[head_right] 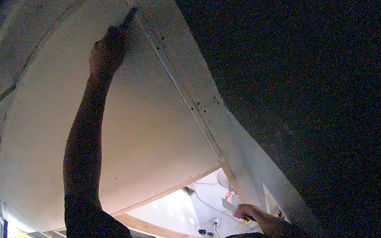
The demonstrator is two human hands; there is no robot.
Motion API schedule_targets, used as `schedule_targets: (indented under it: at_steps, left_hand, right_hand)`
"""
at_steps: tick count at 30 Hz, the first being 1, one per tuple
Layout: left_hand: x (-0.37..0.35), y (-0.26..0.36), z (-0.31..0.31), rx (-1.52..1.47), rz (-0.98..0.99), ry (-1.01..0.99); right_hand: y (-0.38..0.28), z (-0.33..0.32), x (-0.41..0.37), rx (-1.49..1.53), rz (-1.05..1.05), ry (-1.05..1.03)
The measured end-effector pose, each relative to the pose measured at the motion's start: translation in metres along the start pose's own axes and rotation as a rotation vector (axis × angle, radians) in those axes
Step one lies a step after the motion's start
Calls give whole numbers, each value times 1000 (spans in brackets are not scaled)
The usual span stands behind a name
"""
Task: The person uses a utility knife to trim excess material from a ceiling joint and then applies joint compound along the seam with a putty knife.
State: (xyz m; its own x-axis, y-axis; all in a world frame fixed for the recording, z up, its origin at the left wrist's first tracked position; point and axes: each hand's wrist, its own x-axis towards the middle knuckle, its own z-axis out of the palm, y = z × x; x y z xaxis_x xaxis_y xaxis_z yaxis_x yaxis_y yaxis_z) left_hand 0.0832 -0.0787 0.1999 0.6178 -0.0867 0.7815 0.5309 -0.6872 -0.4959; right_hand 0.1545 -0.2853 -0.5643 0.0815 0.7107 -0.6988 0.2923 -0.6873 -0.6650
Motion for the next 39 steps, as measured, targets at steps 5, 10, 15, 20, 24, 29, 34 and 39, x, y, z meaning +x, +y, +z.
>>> schedule_targets:
  at_steps: [5, 10, 15, 20, 24, 29, 34, 39]
  left_hand:
    - [-16, 28, -16, -80, -219, -186]
    - [-12, 16, -12, -130, -256, -178]
    - [4, 4, -26, -150, -239, -47]
    - [16, -7, -10, -10, -111, -55]
    - [13, 17, -25, -51, -307, -162]
    - [3, 23, -17, -108, -280, -159]
    - [-9, 29, -28, -76, -148, -53]
    - [-11, 14, 6, -148, -186, -46]
  right_hand:
    - [-2, -3, -8, -44, -9, -20]
    - [15, 1, 21, -23, -30, -54]
    - [-4, 2, 16, -20, 7, -123]
    - [-18, -4, -8, -118, -68, -70]
    - [-16, -7, -13, -58, -70, -41]
    - [0, -9, -2, 57, -65, -50]
    - [6, 0, 4, 57, -45, -61]
    - [11, -2, 4, 24, -44, -24]
